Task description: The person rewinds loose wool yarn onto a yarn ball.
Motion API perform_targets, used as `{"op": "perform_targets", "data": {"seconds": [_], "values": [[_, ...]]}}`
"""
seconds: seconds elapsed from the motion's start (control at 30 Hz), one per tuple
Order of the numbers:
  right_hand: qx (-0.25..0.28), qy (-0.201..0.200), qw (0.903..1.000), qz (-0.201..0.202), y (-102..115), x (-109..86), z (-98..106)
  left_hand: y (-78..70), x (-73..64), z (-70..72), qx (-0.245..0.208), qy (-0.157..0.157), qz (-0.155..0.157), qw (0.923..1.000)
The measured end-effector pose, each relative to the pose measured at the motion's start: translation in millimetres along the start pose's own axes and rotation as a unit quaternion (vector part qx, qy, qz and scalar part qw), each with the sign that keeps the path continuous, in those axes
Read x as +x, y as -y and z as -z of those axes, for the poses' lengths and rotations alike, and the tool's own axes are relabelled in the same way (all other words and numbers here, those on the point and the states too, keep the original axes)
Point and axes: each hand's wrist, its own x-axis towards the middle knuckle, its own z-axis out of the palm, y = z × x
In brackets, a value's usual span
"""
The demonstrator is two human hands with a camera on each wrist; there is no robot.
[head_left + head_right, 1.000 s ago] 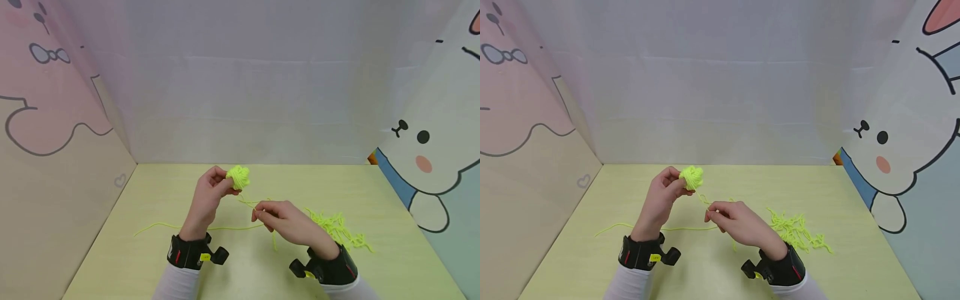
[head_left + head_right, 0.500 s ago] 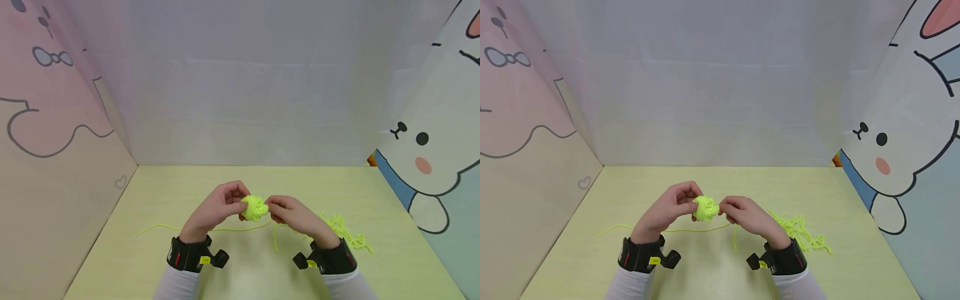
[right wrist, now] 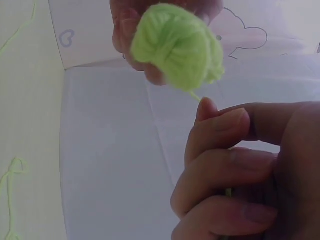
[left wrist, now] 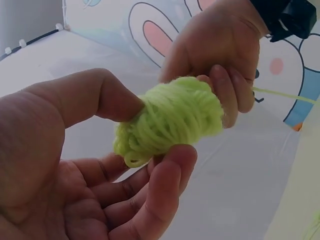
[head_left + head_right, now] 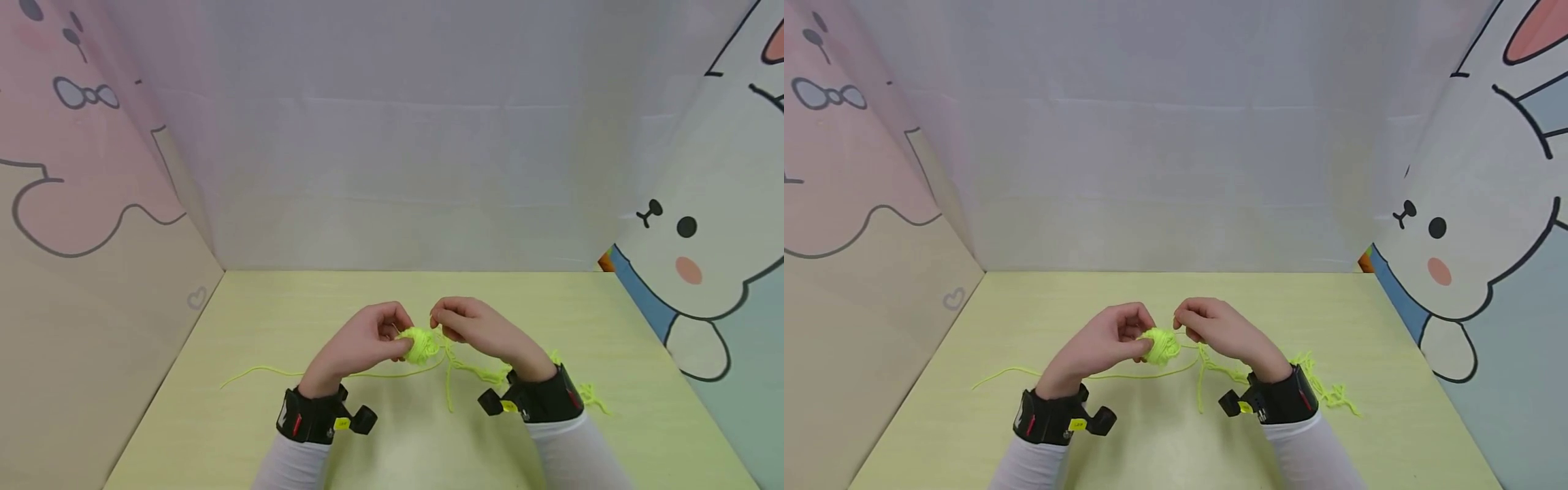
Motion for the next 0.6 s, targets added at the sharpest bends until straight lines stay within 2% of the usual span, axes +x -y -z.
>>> {"op": "perform_targets", "data": {"seconds": [0.13, 0.27, 0.37, 0.5, 0.6], "values": [[-0.023, -0.010, 0.9997, -0.005, 9, 1.9, 0, 4.8, 2.1, -1.9, 0.050, -0.046, 0.016, 0.9976], [-0.042, -0.023, 0.9989, 0.000, 21, -1.3, -5, 9.1, 5.3, -3.0, 0.097, -0.112, 0.027, 0.9885], [-0.054, -0.022, 0.9983, 0.009, 27, -7.2, -12, 11.5, 7.9, -3.2, 0.116, -0.157, 0.028, 0.9803], [-0.056, -0.009, 0.9981, 0.021, 30, -16.0, -24, 12.5, 10.8, -3.3, 0.100, -0.206, 0.027, 0.9730], [-0.051, -0.001, 0.9983, 0.028, 26, -20.3, -33, 10.8, 11.5, -3.0, 0.044, -0.230, 0.021, 0.9720]]}}
